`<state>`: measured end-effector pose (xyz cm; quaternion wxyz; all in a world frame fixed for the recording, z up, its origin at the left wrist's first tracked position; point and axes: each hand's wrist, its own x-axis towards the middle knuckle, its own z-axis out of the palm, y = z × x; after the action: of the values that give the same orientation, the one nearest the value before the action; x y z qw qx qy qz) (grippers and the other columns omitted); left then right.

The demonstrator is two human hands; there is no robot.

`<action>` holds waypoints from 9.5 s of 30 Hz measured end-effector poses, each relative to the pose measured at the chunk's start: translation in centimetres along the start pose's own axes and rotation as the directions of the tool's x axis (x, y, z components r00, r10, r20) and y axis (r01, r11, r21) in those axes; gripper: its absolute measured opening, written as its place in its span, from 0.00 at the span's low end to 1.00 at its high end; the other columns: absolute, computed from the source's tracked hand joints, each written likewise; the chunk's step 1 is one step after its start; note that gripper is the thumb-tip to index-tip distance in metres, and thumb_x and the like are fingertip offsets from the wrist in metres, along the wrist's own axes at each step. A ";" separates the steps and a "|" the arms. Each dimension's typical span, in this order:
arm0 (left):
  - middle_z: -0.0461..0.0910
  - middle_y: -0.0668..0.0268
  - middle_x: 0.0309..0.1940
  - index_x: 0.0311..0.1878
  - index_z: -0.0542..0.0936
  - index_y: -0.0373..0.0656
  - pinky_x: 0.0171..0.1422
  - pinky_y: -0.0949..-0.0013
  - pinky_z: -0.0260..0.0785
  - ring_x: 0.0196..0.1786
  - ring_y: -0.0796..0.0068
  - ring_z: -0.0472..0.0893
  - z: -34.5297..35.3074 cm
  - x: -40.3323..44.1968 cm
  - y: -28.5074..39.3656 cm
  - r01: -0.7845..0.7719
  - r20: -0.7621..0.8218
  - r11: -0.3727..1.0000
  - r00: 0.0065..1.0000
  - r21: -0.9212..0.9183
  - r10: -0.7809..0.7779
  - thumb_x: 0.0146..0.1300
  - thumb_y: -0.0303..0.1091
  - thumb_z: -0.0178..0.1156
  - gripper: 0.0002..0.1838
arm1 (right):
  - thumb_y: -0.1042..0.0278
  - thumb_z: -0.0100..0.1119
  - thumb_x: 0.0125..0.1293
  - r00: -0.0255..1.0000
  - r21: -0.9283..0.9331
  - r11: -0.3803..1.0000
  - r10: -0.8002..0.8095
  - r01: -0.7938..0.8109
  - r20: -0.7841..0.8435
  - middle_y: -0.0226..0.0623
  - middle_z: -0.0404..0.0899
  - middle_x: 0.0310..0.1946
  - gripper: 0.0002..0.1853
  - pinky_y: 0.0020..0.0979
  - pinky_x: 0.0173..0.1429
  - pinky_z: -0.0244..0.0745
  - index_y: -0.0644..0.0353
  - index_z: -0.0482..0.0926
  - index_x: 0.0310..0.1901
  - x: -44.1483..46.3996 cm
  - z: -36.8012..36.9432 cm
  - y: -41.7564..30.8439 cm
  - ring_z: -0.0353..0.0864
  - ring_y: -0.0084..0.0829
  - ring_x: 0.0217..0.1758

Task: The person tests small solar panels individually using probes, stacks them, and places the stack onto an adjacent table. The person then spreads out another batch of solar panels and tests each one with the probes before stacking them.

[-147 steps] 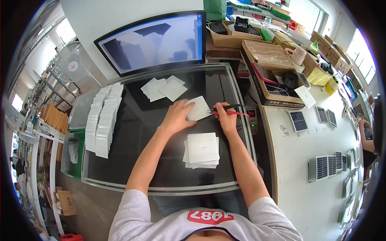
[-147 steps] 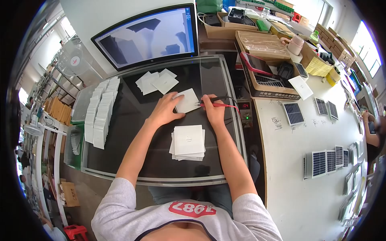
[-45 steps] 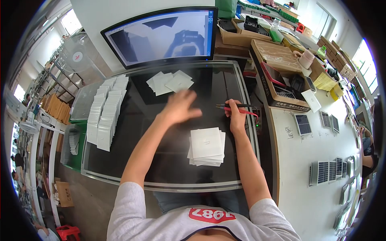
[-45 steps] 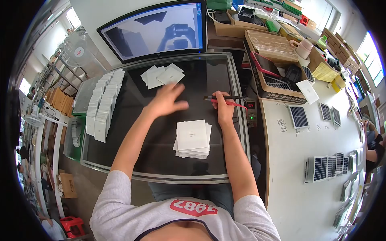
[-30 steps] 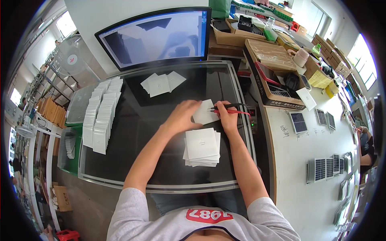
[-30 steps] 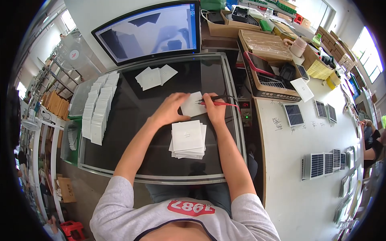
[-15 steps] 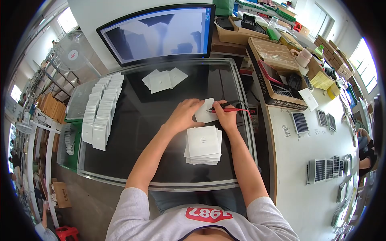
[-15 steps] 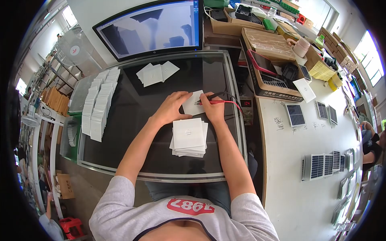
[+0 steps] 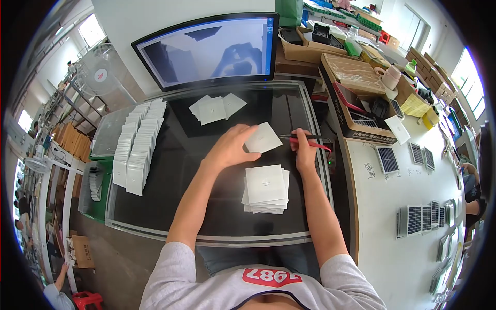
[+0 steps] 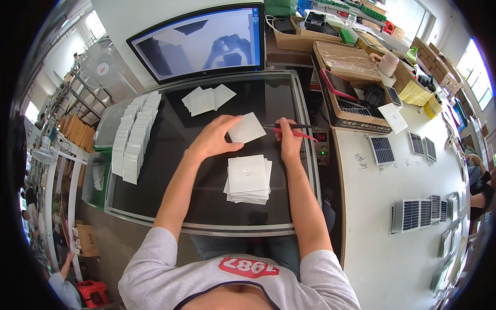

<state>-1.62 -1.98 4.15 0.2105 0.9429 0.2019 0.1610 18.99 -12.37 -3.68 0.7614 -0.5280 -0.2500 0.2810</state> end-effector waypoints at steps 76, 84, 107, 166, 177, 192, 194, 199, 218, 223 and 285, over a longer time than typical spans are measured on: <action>0.68 0.55 0.64 0.70 0.66 0.45 0.73 0.61 0.57 0.68 0.55 0.66 -1.1 -0.7 0.3 0.004 0.238 0.854 0.961 -0.521 0.140 0.44 0.41 0.70 0.46 | 0.58 0.55 0.70 0.999 0.068 0.997 0.033 -0.034 0.020 0.29 0.75 0.22 0.15 0.21 0.29 0.64 0.63 0.79 0.35 0.4 -0.5 0.5 0.70 0.18 0.24; 0.55 0.48 0.73 0.73 0.60 0.47 0.74 0.47 0.51 0.75 0.47 0.54 -0.6 -0.4 -2.7 0.043 0.259 0.999 0.964 0.034 -0.050 0.53 0.55 0.68 0.48 | 0.59 0.55 0.70 1.000 -0.035 0.999 0.013 -0.012 0.023 0.29 0.74 0.22 0.15 0.22 0.28 0.63 0.63 0.79 0.34 -0.2 0.0 -0.1 0.69 0.18 0.23; 0.67 0.57 0.65 0.71 0.64 0.42 0.70 0.56 0.57 0.67 0.55 0.66 5.7 1.6 -1.9 -0.033 -0.011 0.999 0.999 0.024 0.034 0.46 0.47 0.75 0.49 | 0.65 0.60 0.65 0.984 -0.349 0.931 -0.055 0.112 0.168 0.32 0.81 0.22 0.11 0.24 0.32 0.69 0.65 0.83 0.32 -0.6 1.1 0.3 0.76 0.19 0.25; 0.62 0.53 0.70 0.57 0.78 0.43 0.72 0.52 0.57 0.71 0.52 0.62 4.9 0.7 -2.4 0.031 0.084 0.998 0.996 0.050 -0.035 0.50 0.38 0.74 0.30 | 0.62 0.61 0.64 0.986 -0.441 0.881 -0.150 0.169 0.077 0.36 0.83 0.23 0.12 0.28 0.35 0.73 0.65 0.83 0.33 0.2 1.4 2.1 0.81 0.24 0.27; 0.68 0.56 0.63 0.57 0.76 0.43 0.70 0.54 0.58 0.68 0.55 0.64 4.3 1.5 -1.7 0.016 0.089 0.999 0.996 0.043 -0.020 0.46 0.38 0.75 0.33 | 0.61 0.60 0.66 0.983 -0.418 0.890 -0.161 0.183 0.089 0.33 0.81 0.22 0.13 0.26 0.32 0.70 0.64 0.82 0.33 -0.4 1.3 1.6 0.78 0.23 0.25; 0.65 0.53 0.64 0.66 0.70 0.45 0.72 0.58 0.59 0.68 0.55 0.65 -2.4 -3.8 2.3 -0.086 0.442 0.991 0.888 -0.107 0.124 0.52 0.53 0.71 0.41 | 0.57 0.54 0.71 1.000 0.014 1.000 0.002 -0.002 -0.017 0.29 0.73 0.22 0.16 0.22 0.27 0.63 0.64 0.79 0.37 0.1 0.1 0.2 0.70 0.19 0.22; 0.60 0.51 0.69 0.70 0.67 0.46 0.75 0.57 0.55 0.72 0.52 0.60 -1.9 -2.4 -0.5 -0.104 0.408 0.984 0.900 -0.144 0.155 0.54 0.57 0.69 0.44 | 0.57 0.54 0.71 1.000 0.005 1.000 -0.005 0.005 -0.024 0.29 0.73 0.21 0.16 0.22 0.26 0.63 0.64 0.79 0.37 0.0 0.2 0.3 0.69 0.18 0.21; 0.53 0.51 0.75 0.73 0.59 0.41 0.75 0.37 0.43 0.78 0.50 0.46 2.9 4.8 -10.1 0.298 -0.105 0.864 0.954 0.407 -0.280 0.64 0.63 0.54 0.44 | 0.57 0.55 0.71 1.000 -0.022 1.000 -0.010 0.010 -0.021 0.29 0.73 0.21 0.16 0.21 0.26 0.62 0.64 0.79 0.36 0.3 0.0 0.5 0.69 0.17 0.21; 0.69 0.58 0.65 0.56 0.78 0.48 0.71 0.52 0.56 0.70 0.53 0.65 3.4 2.8 -2.9 0.037 0.075 0.991 0.996 0.128 -0.047 0.54 0.36 0.69 0.24 | 0.59 0.57 0.69 0.998 -0.185 0.981 -0.052 0.057 0.033 0.27 0.75 0.21 0.15 0.21 0.26 0.62 0.63 0.81 0.34 -0.1 0.4 0.7 0.70 0.16 0.22; 0.67 0.57 0.67 0.60 0.72 0.44 0.72 0.52 0.56 0.71 0.53 0.64 3.6 3.2 -2.1 -0.019 0.159 1.000 0.987 -0.025 0.023 0.49 0.37 0.73 0.33 | 0.62 0.58 0.68 0.996 -0.229 0.970 -0.076 0.084 0.044 0.28 0.77 0.21 0.13 0.22 0.28 0.65 0.64 0.82 0.34 -0.4 0.6 0.7 0.71 0.16 0.23; 0.63 0.60 0.68 0.78 0.39 0.50 0.70 0.55 0.65 0.72 0.59 0.65 -1.8 -4.5 2.5 -0.108 -0.020 0.435 0.979 -0.894 0.202 0.41 0.40 0.79 0.68 | 0.60 0.57 0.70 1.000 0.022 1.000 -0.018 0.018 0.003 0.28 0.74 0.23 0.14 0.20 0.25 0.62 0.64 0.80 0.36 0.1 0.0 0.5 0.69 0.17 0.22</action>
<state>-5.45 -5.52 5.89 0.6659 0.7132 -0.0094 0.2187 18.99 -12.16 -4.12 0.7693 -0.5170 -0.2529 0.2774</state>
